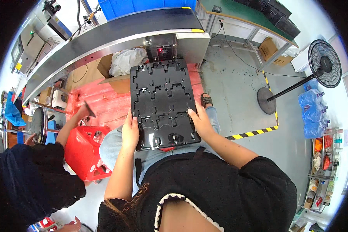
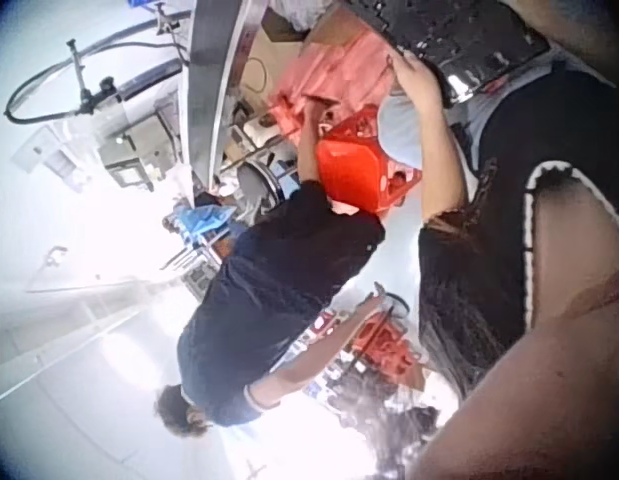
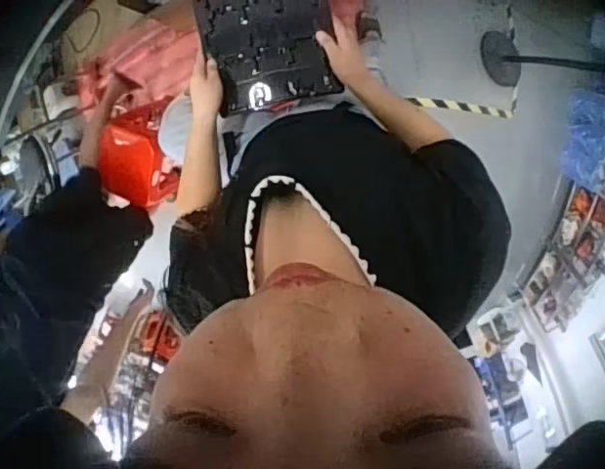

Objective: The person sits on a low stool and repeatedly places a black plastic tray containing small electronic components into a machine. They then remove the tray, flip it over, and repeat the process. The task involves handling the tray and components by hand in a repetitive cycle.

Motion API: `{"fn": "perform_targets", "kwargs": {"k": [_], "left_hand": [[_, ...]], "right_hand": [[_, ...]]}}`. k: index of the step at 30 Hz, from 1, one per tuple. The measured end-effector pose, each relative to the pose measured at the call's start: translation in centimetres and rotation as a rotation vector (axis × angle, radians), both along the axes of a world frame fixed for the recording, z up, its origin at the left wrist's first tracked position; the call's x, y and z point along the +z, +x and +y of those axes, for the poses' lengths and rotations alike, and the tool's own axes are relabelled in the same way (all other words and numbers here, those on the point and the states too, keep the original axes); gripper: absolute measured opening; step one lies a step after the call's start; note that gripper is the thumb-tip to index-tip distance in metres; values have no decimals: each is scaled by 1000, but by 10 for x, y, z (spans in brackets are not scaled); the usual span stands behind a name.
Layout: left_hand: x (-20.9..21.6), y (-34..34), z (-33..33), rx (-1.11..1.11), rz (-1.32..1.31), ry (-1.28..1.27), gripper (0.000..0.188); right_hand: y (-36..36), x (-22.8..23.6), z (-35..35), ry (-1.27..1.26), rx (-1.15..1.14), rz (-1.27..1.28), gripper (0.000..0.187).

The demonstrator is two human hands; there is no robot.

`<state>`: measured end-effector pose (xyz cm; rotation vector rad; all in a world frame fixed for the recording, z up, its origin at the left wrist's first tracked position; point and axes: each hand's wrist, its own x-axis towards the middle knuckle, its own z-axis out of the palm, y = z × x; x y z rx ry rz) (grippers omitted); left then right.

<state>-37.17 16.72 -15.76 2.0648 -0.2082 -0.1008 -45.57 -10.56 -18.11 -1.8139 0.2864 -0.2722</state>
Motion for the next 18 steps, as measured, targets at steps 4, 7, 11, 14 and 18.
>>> {"fn": "perform_targets", "kwargs": {"k": [4,7,11,14,18], "left_hand": [[3,4,-3,58,56,146,45],[-11,8,0,54,-3,204,44],[-6,-8,-5,62,-54,282,51],[1,-22,-11,109,-285,503,62],[33,-23,-43,40,-332,721,72]], "right_hand": [[3,13,7,438,-53,70,58],[12,19,0,588,-27,101,62],[12,22,-42,438,-150,191,65],[49,72,-101,266,-259,19,70],[155,112,-208,-186,-496,-188,77]]}}
